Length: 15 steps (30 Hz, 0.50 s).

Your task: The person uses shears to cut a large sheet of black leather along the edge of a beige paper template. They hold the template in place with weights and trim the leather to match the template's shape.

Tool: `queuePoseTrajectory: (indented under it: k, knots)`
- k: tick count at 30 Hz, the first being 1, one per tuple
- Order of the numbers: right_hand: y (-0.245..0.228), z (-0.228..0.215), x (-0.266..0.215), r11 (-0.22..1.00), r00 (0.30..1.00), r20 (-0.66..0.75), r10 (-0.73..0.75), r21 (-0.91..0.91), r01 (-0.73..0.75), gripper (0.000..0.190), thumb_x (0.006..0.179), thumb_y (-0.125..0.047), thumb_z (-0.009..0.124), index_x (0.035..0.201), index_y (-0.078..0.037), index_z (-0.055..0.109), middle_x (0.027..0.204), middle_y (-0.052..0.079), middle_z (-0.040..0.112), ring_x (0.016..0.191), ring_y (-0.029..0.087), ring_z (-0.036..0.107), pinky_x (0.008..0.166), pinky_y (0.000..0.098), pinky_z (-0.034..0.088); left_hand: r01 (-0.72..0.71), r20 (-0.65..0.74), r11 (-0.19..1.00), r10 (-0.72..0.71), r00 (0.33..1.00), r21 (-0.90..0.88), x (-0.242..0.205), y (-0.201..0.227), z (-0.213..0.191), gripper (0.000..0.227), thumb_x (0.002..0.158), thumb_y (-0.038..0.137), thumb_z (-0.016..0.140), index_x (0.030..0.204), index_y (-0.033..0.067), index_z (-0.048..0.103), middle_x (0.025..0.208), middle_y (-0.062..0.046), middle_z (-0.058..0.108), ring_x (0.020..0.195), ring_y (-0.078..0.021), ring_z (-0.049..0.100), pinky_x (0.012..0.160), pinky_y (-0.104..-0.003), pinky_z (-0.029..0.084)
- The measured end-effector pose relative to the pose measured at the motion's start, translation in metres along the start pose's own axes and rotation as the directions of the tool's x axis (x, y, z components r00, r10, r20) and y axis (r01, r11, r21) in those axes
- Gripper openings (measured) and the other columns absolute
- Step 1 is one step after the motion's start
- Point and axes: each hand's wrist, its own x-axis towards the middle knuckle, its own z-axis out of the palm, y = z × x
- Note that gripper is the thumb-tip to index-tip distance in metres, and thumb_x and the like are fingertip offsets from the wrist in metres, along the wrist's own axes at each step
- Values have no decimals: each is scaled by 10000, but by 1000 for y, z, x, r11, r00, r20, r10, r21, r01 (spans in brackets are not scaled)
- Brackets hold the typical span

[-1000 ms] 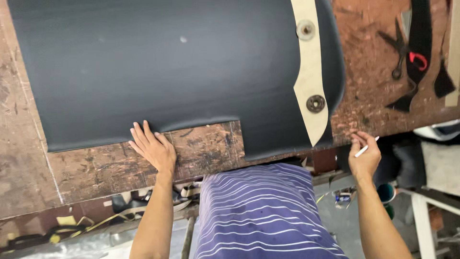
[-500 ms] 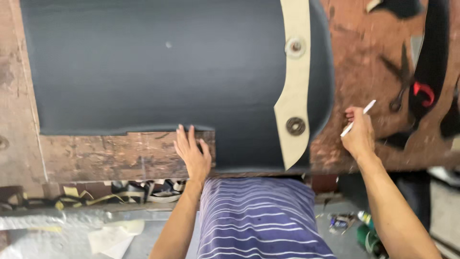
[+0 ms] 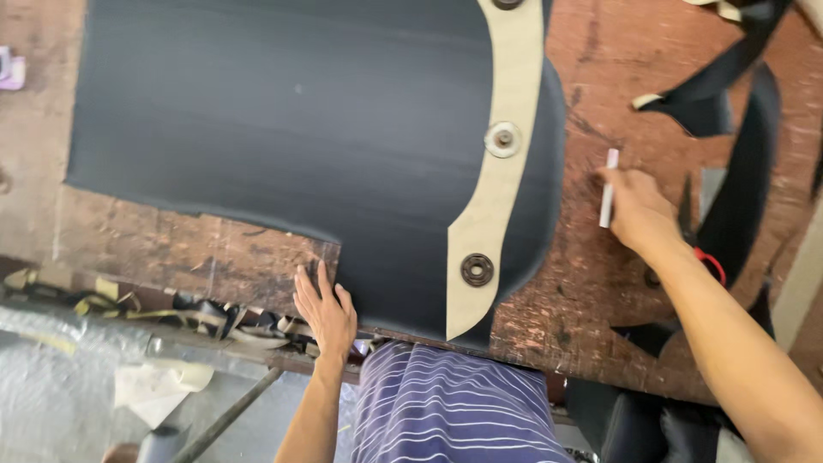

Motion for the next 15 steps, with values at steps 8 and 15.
queuePoseTrajectory:
  k: [8,15]
  knots:
    - [44,47,-135,956,894,-411,179,-141,-257,510,993,-57,724,1430,68,494,1267,318,542,1184,461,534,1034,503,426,461,-74,878,-455,887,126,-130,-85,-6,612,921,215,587,1481,-1,465,1578,-366,301,1468,-504,300,1190,-569,270]
    - [68,77,-179,904,836,-347,425,106,-415,518,990,19,617,1489,63,486,1245,269,601,1111,463,565,939,528,442,574,-14,816,-575,818,71,-160,-95,-24,516,906,170,629,1395,29,541,1557,-328,379,1436,-484,371,1188,-533,325]
